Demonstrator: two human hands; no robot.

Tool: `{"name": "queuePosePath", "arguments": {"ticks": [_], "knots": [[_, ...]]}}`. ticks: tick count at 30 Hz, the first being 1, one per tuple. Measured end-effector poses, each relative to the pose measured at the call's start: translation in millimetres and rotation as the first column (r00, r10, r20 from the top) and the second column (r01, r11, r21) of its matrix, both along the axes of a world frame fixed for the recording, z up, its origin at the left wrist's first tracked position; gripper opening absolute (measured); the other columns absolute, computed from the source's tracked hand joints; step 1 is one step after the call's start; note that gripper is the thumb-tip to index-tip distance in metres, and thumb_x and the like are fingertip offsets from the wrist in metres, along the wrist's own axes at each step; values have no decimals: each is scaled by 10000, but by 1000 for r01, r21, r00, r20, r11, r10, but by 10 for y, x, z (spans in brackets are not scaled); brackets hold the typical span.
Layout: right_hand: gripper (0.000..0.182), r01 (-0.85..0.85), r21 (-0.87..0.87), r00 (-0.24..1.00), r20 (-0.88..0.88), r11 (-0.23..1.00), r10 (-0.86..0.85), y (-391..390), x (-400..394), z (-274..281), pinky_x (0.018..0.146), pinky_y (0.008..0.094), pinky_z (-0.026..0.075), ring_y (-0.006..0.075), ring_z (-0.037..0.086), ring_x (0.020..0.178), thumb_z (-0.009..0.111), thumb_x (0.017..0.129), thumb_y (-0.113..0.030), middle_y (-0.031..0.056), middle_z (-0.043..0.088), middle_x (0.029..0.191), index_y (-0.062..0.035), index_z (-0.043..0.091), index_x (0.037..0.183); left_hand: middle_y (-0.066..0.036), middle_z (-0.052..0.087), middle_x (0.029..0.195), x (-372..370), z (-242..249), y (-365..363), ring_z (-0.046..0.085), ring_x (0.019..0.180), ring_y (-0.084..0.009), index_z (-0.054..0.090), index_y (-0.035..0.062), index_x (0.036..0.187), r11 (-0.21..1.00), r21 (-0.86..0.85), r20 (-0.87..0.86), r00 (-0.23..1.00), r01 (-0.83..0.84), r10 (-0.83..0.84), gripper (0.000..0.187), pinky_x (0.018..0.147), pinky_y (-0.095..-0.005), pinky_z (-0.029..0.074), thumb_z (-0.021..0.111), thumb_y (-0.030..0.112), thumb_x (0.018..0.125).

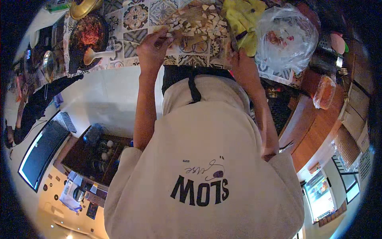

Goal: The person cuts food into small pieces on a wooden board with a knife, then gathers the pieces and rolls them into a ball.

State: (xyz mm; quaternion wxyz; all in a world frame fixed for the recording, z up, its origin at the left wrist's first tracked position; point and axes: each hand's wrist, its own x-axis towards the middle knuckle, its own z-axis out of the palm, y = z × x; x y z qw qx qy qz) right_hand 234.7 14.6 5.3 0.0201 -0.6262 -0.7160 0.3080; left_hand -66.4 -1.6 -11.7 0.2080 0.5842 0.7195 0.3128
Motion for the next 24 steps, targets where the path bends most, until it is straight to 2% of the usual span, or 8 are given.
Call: {"name": "queuePosePath", "arguments": {"ticks": [2,5,6,8,11,14,17,24], "knots": [[329,41,-33,999,7,999,-40,12,-79,49,693,600,503,503,648,786,451,1010,-278,315,653,802,38,499,1089,-105,729,969,-20,-66,-5,713,799,-229,715,138,1189,1000,29,-20,1000,9,-8,408,722,-343,559,803,200,796],[321,-59,17,996,64,998,58,53,-20,-74,688,592,509,497,651,784,467,1001,-267,311,652,794,44,515,1064,-127,691,1126,71,-40,-20,668,1021,-285,618,97,1312,1000,-17,56,998,-6,7,625,855,-424,523,825,329,770],[317,-121,49,989,91,992,116,76,-11,-95,685,590,511,496,652,784,473,998,-262,311,651,790,46,521,1053,-150,644,1200,112,-16,-22,605,1112,-313,541,81,1370,999,23,-64,998,27,-25,739,918,-461,477,825,382,757],[303,-72,87,996,53,994,68,69,-25,-84,675,590,511,503,648,769,485,990,-249,311,647,776,45,521,1053,-197,549,1348,219,24,-23,479,1294,-369,386,49,1485,990,90,-299,951,108,-76,976,1045,-534,384,824,488,731],[278,-75,107,997,-10,991,76,45,-92,-85,660,596,507,512,641,745,497,983,-228,313,639,754,35,508,1074,-285,403,1416,387,-59,52,349,1341,-452,252,23,1525,992,69,-241,967,103,-84,1179,1102,-608,248,809,607,665],[249,-57,49,998,-18,997,58,-18,-238,-18,653,608,499,515,637,729,497,982,-206,316,632,737,22,496,1082,-298,321,1485,544,-133,172,305,1379,-465,194,5,1538,983,104,-147,980,153,-137,1215,1122,-601,237,799,612,677],[234,-56,44,998,-12,997,57,-55,-297,36,651,615,495,512,637,725,487,986,-203,317,627,724,17,495,1064,-302,256,1528,590,-317,292,248,1410,-482,175,14,1544,979,107,-260,956,172,-139,1233,1139,-597,219,781,643,675],[265,-35,143,999,-22,989,39,36,-31,99,627,599,508,514,640,711,467,1000,-243,318,636,728,17,497,1040,-285,255,1527,663,-265,364,240,1399,-494,181,60,1555,968,130,-306,937,215,-167,1267,1130,-608,227,802,654,623]]}}
